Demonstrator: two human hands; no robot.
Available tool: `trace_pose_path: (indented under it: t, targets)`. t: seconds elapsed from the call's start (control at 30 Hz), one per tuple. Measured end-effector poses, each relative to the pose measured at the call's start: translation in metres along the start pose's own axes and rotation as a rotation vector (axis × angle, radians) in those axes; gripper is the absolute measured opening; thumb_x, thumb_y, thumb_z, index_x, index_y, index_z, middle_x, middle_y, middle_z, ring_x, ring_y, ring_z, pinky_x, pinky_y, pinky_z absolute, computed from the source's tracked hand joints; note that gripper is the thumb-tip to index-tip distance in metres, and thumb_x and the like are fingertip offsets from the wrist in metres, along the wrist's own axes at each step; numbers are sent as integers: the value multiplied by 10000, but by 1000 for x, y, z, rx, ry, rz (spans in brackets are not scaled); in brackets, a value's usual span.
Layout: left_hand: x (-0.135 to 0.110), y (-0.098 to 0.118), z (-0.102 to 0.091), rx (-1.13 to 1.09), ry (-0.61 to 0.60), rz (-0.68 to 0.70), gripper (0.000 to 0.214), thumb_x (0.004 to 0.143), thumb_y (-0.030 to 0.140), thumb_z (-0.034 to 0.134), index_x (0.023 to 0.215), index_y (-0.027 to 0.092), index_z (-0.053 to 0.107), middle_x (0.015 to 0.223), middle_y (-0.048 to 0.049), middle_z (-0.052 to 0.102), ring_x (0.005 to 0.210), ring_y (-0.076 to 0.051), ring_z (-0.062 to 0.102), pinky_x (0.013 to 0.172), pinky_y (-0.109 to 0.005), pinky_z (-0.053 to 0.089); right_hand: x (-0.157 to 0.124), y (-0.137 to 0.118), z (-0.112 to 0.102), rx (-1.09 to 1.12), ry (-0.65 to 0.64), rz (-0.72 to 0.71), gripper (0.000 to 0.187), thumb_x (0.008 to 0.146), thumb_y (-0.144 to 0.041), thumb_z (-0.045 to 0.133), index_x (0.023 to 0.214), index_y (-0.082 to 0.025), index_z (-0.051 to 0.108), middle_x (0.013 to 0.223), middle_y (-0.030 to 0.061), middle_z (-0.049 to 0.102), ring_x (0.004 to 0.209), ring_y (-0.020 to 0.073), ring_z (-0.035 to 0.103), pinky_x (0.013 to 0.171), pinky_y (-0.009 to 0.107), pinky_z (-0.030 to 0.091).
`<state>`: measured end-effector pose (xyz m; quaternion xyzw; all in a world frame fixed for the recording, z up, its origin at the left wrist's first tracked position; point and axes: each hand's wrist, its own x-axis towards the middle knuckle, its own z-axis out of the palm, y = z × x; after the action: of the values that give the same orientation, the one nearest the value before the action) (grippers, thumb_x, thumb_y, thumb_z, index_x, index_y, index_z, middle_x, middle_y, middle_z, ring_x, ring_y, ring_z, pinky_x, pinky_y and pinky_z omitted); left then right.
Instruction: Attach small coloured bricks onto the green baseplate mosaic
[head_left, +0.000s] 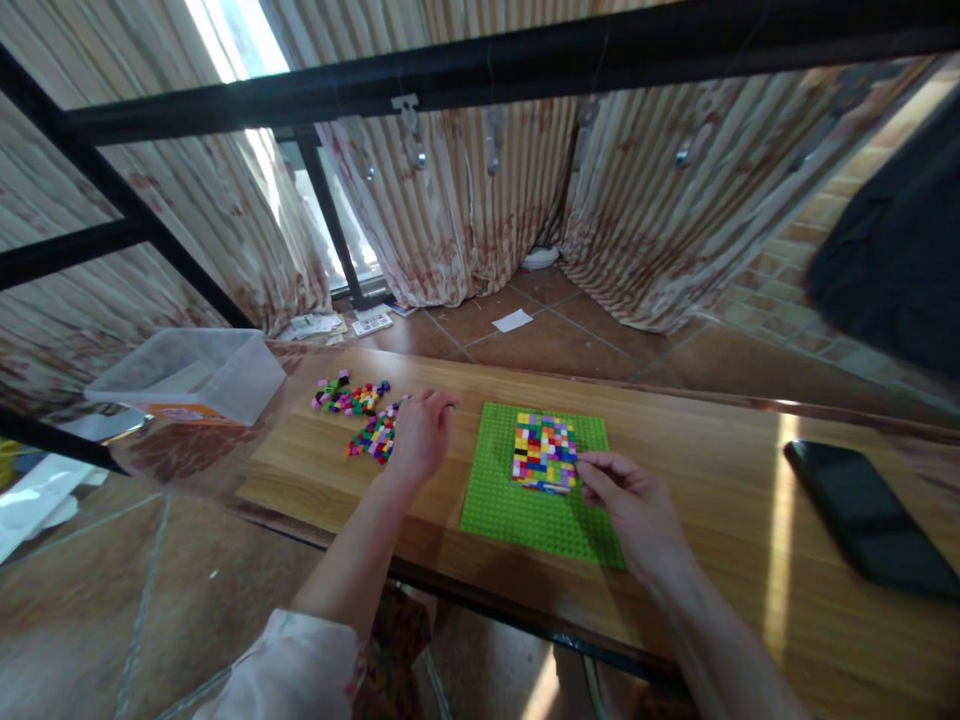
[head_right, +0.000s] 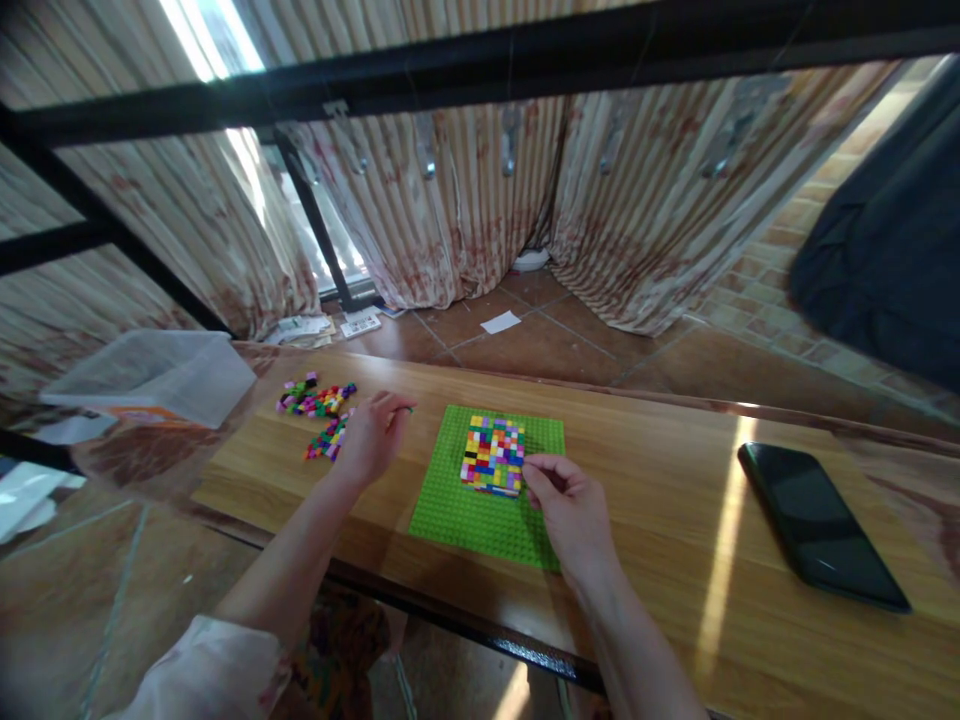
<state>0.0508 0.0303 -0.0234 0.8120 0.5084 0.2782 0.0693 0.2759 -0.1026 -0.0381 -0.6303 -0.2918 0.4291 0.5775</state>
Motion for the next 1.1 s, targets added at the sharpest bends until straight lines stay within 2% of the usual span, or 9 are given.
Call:
trace_pose_path:
  t: [0.23,0.4,0.53,0.73,1.1]
  targets:
    - [-7,39,6,-261,31,173,186,899,177,483,942,195,663,909,-36,689,886,-175,616,829,-318,468,1,2,1,0,10,0,372,572,-465,798,781,-168,715,626,1,636,542,88,505,525,216,425]
    - [-15,62,9,-291,7,279,194,931,237,470,967,209,658,921,-28,711,891,-173,615,880,-356,436,0,-1,2,-15,23,8,379,555,-471,796,763,-165,713,611,3,632,532,96,505,517,228,424]
    - [-19,69,15,-241,-21,329,190,933,251,480,970,228,665,932,-13,722,883,-164,616,974,-396,369,0,-1,3,-15,13,8,371,559,-465,794,764,-166,713,607,0,629,526,94,500,514,228,420]
    - [-23,69,23,-207,32,290,174,917,284,526,911,265,699,929,9,710,914,-152,600,1015,-401,308,1,0,3,-10,7,0,365,570,-466,789,761,-165,710,593,-2,623,523,95,501,514,228,420]
    - [-27,77,33,-256,62,162,150,886,268,568,853,264,714,911,-8,683,917,-163,591,959,-396,351,-1,-5,5,-4,22,3,363,551,-466,795,745,-171,710,588,6,632,515,108,512,513,249,431]
